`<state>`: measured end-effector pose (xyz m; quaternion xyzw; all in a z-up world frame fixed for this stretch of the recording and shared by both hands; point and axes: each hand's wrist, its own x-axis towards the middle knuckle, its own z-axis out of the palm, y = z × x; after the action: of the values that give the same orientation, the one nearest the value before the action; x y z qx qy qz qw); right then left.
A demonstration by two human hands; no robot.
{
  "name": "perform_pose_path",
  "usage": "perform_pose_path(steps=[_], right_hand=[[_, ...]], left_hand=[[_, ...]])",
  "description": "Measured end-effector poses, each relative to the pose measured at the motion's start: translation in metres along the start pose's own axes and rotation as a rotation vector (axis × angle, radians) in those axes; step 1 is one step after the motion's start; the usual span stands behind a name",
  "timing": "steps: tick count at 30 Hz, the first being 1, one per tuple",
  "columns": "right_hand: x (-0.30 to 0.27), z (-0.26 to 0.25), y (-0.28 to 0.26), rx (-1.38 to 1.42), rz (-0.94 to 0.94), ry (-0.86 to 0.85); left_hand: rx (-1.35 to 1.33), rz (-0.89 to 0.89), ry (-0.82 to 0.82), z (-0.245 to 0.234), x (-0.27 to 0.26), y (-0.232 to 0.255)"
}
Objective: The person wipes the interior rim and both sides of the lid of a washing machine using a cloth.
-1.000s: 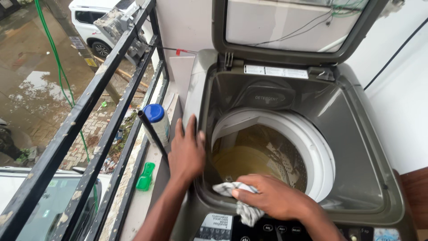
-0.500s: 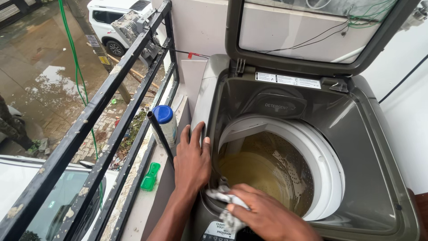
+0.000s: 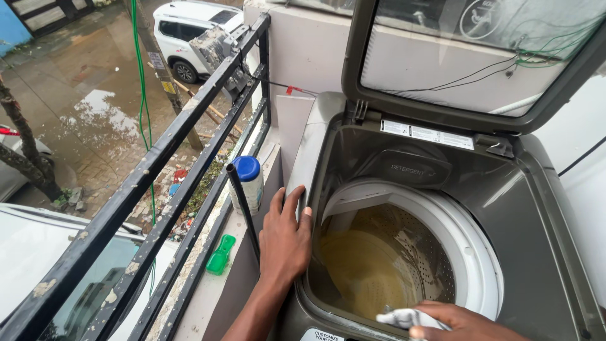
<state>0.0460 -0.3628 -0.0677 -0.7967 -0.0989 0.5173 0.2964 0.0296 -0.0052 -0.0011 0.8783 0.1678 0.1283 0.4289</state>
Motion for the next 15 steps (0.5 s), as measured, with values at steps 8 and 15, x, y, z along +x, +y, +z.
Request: perform_pose_path(steps=[8, 15], right_hand=[[-0.001, 0.062, -0.136, -0.152, -0.371, 0.234], [0.004, 0.103, -0.164, -0.427, -0.471, 0.392]], left_hand=[[-0.021, 0.015, 0.011, -0.001, 0.001, 0.002], [-0.050, 0.034, 0.033, 0.000, 0.001, -0.001]])
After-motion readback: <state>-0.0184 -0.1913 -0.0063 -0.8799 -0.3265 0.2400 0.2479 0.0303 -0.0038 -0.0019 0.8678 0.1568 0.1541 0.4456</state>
